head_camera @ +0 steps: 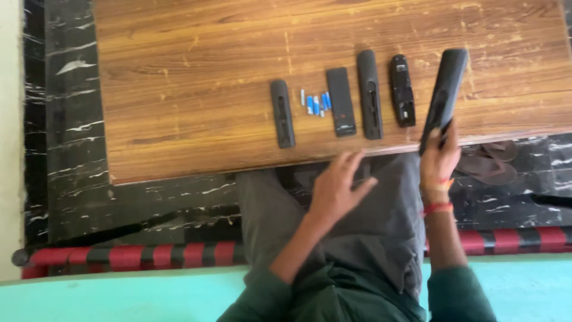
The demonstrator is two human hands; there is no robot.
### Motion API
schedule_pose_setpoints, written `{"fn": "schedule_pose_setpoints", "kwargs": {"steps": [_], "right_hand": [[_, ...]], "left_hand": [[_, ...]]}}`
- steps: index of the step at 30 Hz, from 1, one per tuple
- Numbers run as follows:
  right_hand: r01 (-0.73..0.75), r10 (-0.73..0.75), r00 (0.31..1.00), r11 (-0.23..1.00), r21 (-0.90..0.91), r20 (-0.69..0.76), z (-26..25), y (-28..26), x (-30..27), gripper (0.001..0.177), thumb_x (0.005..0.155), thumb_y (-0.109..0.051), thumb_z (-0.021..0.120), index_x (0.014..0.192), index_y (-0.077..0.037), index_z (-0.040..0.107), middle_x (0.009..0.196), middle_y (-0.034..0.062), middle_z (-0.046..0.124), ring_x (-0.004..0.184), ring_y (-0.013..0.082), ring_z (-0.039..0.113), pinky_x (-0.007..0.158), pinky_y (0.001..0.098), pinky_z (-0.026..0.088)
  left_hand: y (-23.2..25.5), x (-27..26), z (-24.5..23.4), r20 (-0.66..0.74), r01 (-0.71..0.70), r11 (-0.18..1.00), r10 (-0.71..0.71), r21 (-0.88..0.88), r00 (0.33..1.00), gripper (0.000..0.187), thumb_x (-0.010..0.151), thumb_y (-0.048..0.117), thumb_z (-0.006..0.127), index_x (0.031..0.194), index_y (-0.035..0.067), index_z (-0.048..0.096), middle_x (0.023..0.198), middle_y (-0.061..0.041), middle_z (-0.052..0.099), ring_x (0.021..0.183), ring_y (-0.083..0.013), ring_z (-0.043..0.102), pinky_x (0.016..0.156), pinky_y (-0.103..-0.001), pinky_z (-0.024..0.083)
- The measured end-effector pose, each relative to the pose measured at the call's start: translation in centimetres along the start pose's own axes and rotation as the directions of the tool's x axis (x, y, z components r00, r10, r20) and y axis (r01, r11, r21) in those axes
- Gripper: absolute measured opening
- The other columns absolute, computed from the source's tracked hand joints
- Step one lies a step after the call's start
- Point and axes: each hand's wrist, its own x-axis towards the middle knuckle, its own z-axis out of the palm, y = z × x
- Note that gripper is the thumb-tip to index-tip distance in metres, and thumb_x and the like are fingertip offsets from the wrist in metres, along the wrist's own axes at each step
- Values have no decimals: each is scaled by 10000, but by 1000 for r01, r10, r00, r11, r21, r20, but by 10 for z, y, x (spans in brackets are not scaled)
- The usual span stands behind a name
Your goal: The person inserts batteries into several remote control housings laid out on a wooden table. They pick up each battery, place it into the battery compartment of a remote, and then set the remote back down. The person repeats this process for multiple remotes.
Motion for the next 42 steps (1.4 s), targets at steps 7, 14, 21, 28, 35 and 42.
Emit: {"fn": "schedule_pose_setpoints", "kwargs": {"steps": [7,14,21,28,35,42], "right_hand": [[-82,122,989,925,-371,85,10,82,83,413,1089,-211,615,1481,-93,662,1079,246,643,1008,408,620,911,524,478],[-18,17,1000,863,-505,-5,19,68,75,405,1072,-252,701,1433,-69,687,1152,194,521,1104,363,445,888,507,435],[214,-228,974,925,-315,-10,4,-18,-33,359,966,-14,698,1322,-34,662,1175,130,582,1064,269,587,949,431,501],[151,-143,877,988,20,458,26,-98,-62,263,930,-56,751,1187,-52,696,1059,105,664,795,203,711,668,312,562],[203,-160,864,979,-39,478,63,-112,-52,244,975,-86,729,1218,-82,708,1155,128,639,842,230,699,682,343,576],[443,-275,825,857,-262,493,75,-122,-58,318,1005,-158,664,1322,-167,696,1328,87,617,1079,292,650,809,431,583]], "left_hand": [[-54,-12,-19,-252,187,970,-222,-157,942,582,936,334,751,1411,73,542,1294,-144,624,1073,-273,683,853,-398,572],[-93,-6,-56,-318,162,986,-143,34,937,784,915,346,805,1541,59,431,1449,-218,526,1347,-388,517,1131,-486,445],[-148,14,-66,-78,211,943,-197,256,977,1279,677,604,833,1608,17,182,1673,-251,133,1556,-426,94,1230,-631,100],[-178,3,-41,-120,247,912,-219,327,968,1034,874,732,630,1617,73,339,1725,-171,175,1614,-322,111,1273,-598,56],[-186,3,-38,-138,239,919,-205,315,969,947,937,720,547,1621,94,357,1740,-139,178,1621,-308,108,1288,-564,49],[-180,4,-40,-150,233,911,-192,339,970,930,940,717,554,1611,100,370,1738,-145,179,1620,-315,121,1291,-557,54]]}}
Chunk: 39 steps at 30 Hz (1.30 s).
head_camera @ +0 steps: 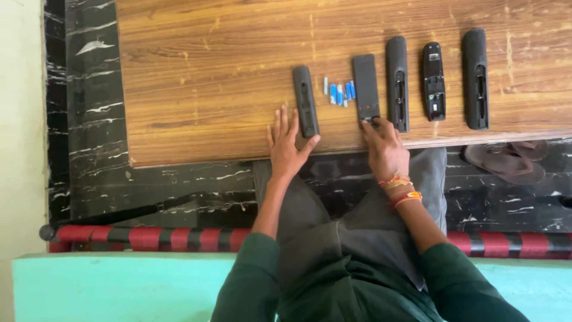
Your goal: The person inserts batteries into several remote control housings laid out on a wooden table. They pick up each battery, place it into the battery compartment of a remote, and then set the remote back down. The person repeats this process for multiple remotes.
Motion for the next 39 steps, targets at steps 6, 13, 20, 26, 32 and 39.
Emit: {"fn": "schedule_pose_setpoints", "kwargs": {"steps": [6,13,20,26,32,39], "right_hand": [[-2,1,1000,1000,-15,-14,-1,-1,-1,372,983,-130,644,1350,-177,682,1330,68,607,1093,312,644,771,434,582],[8,-8,1000,999,-42,6,-3,-4,2,377,976,-128,631,1348,-160,676,1333,77,604,1054,319,639,725,444,579],[85,-97,992,987,-139,-81,5,8,9,390,916,-40,648,1270,-181,725,1221,19,666,953,238,701,708,382,581],[169,-175,969,984,-49,-174,-2,17,10,371,851,38,673,1167,-132,765,1128,19,706,953,218,719,716,343,581],[150,-149,955,989,-18,-258,-23,35,-2,404,834,78,649,1172,-108,768,1138,62,702,982,241,707,782,357,590],[178,-209,972,951,-252,-103,-43,115,7,297,932,51,642,1158,-94,768,1139,68,698,979,251,696,740,342,578]], "left_hand": [[2,1,-1,12,10,999,-10,-35,1000,917,934,667,606,1610,91,376,1730,-157,183,1611,-320,135,1275,-564,57],[4,1,-3,5,12,999,-12,-35,1000,929,919,677,612,1607,95,385,1729,-144,182,1611,-304,132,1275,-561,52],[2,-1,-1,5,14,999,-14,-40,1000,940,928,698,591,1613,92,378,1736,-135,167,1618,-299,115,1286,-553,40],[-1,2,2,17,4,1000,-4,-10,1000,945,930,718,558,1619,100,367,1738,-132,154,1616,-299,104,1280,-551,37],[-1,1,1,19,6,1000,-6,0,1000,950,928,723,556,1620,102,360,1737,-128,158,1616,-301,101,1281,-553,34],[0,0,1,23,6,1000,-6,5,1000,935,935,712,552,1616,100,364,1738,-137,158,1614,-313,110,1273,-558,38]]}}
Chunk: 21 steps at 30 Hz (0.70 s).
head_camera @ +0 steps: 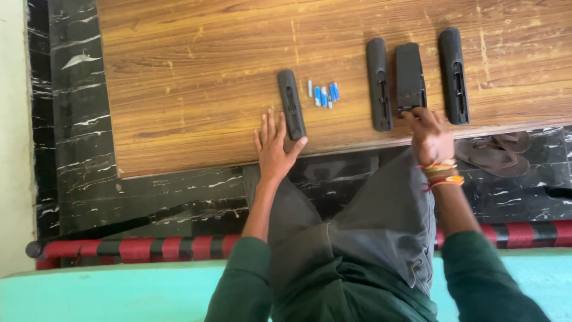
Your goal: The person inserts batteries into several remote control housings laid out on a wooden table. They pick up each battery, place it into the battery compartment of a remote, and then set the remote back down. The person repeats this process for multiple remotes.
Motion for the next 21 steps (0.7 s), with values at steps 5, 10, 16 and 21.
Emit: {"fn": "schedule_pose_setpoints", "kwargs": {"steps": [5,10,16,21], "right_hand": [[291,-267,928,955,-58,261,1,29,8,282,882,-49,640,1152,-38,719,1120,57,637,944,240,656,757,358,579],[379,-363,881,925,8,304,2,25,15,296,861,-47,637,1147,-3,700,1127,73,620,918,243,639,735,361,578],[247,-263,951,962,111,164,11,-12,14,386,801,33,632,1173,-27,715,1128,78,645,1035,277,654,807,392,581],[178,-197,975,969,172,102,14,-31,18,381,803,79,635,1156,-32,724,1134,96,649,1033,300,658,852,407,569]], "left_hand": [[-1,2,-2,-11,-9,1000,9,-13,1000,938,939,709,555,1622,97,362,1735,-141,161,1614,-313,112,1270,-573,37],[-2,0,0,-11,-6,1000,5,-6,1000,930,935,718,550,1616,109,372,1740,-128,165,1621,-305,111,1277,-578,39],[-3,2,3,5,-2,1000,2,6,1000,937,930,727,540,1616,113,375,1740,-127,152,1614,-307,98,1269,-585,26],[-3,1,2,7,7,1000,-7,9,1000,929,931,724,552,1612,117,378,1741,-130,150,1621,-305,96,1279,-572,36]]}}
